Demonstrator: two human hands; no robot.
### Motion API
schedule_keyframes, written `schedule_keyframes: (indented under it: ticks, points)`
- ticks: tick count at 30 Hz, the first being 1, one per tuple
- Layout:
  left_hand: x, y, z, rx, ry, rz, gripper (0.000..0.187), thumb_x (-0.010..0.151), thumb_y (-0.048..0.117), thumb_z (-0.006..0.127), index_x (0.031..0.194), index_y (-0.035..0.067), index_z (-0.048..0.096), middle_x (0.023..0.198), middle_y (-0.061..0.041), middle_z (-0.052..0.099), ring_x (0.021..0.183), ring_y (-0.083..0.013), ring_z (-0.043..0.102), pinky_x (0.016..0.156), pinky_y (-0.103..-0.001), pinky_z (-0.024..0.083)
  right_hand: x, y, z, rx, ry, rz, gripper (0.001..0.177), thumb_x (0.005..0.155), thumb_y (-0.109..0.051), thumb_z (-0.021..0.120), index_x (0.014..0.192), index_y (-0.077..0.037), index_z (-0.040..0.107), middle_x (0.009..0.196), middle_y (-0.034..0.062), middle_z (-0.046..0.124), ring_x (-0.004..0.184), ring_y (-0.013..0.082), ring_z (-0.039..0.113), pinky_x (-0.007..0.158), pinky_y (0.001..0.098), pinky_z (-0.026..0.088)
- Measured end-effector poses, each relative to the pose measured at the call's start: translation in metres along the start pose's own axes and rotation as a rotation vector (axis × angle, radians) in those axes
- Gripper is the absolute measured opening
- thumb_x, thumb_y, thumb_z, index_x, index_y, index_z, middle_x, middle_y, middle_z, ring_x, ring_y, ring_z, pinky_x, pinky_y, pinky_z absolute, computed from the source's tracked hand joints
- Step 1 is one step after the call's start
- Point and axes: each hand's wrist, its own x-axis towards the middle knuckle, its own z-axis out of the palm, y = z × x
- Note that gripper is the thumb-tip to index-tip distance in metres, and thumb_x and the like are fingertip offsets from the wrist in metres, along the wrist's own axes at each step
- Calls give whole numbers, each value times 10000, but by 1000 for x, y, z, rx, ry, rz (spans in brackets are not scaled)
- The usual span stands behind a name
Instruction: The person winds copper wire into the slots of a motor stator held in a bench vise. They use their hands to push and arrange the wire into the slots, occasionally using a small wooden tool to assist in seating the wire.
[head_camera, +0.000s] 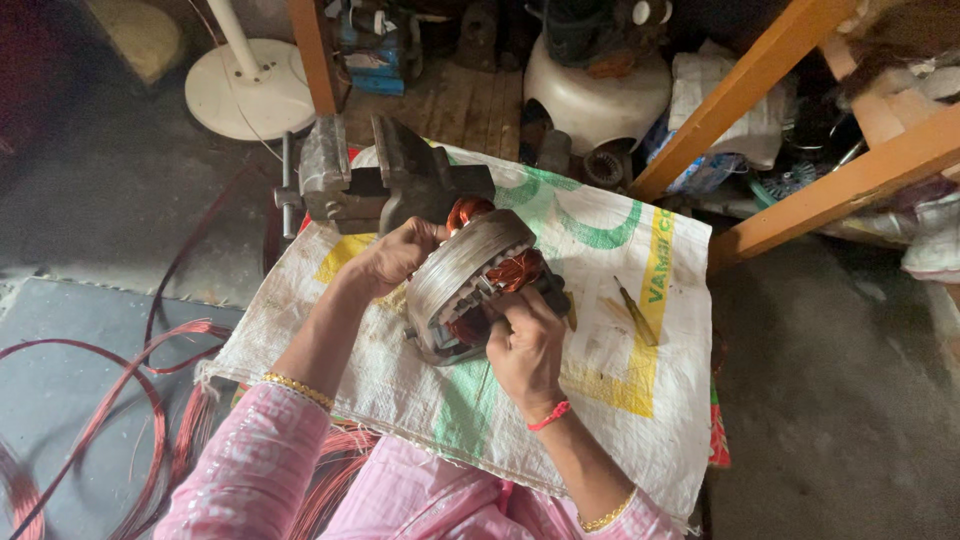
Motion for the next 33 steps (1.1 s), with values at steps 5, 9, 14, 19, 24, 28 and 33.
schedule_keyframes:
  ticks: [5,9,14,19,24,28,33]
  points:
    - [-1,1,0,-2,28,20,414,738,-105,652,1135,-44,753,986,-76,784,794,-111,714,740,-267,602,-5,-12,-3,139,-7,182,58,910,-16,689,965,3,699,900,123,696,662,211,710,539,330,535]
    - [-4,-2,-2,-40,35,82,424,710,-116,607,1104,-61,754,961,-83,783,782,-122,713,715,-273,597,-8,-10,-3,174,52,181,44,922,-30,703,938,2,679,854,125,692,634,220,692,548,351,523]
    - [-6,-6,2,14,61,86,333,768,-112,661,1077,-51,769,942,-72,781,766,-104,693,685,-268,587,-6,3,7,60,58,-27,75,904,24,639,890,-7,573,846,145,650,757,358,669,656,448,513]
    - [-5,-2,2,79,102,6,278,820,-78,684,1073,-27,788,912,-70,789,722,-97,688,646,-270,582,-8,8,16,-15,47,-7,119,789,57,545,867,-30,568,816,147,639,752,384,642,694,499,501]
    - [-4,-4,0,90,77,27,267,813,-99,696,1058,-33,779,923,-69,784,739,-92,686,650,-271,584,-5,12,14,10,12,-24,130,783,50,540,876,-34,575,830,148,652,755,384,660,693,498,515]
    - [-3,-7,0,91,35,77,304,778,-122,699,1059,-38,777,940,-64,775,775,-89,688,687,-271,591,-1,11,13,-67,-43,-31,185,711,55,523,874,-16,576,841,174,659,741,403,666,665,493,531]
    - [-3,-5,-6,57,47,21,272,788,-93,695,1045,-42,769,921,-79,783,760,-109,697,683,-280,588,-1,6,19,-32,-26,78,118,749,71,567,822,-14,604,791,169,685,685,385,691,628,466,545]
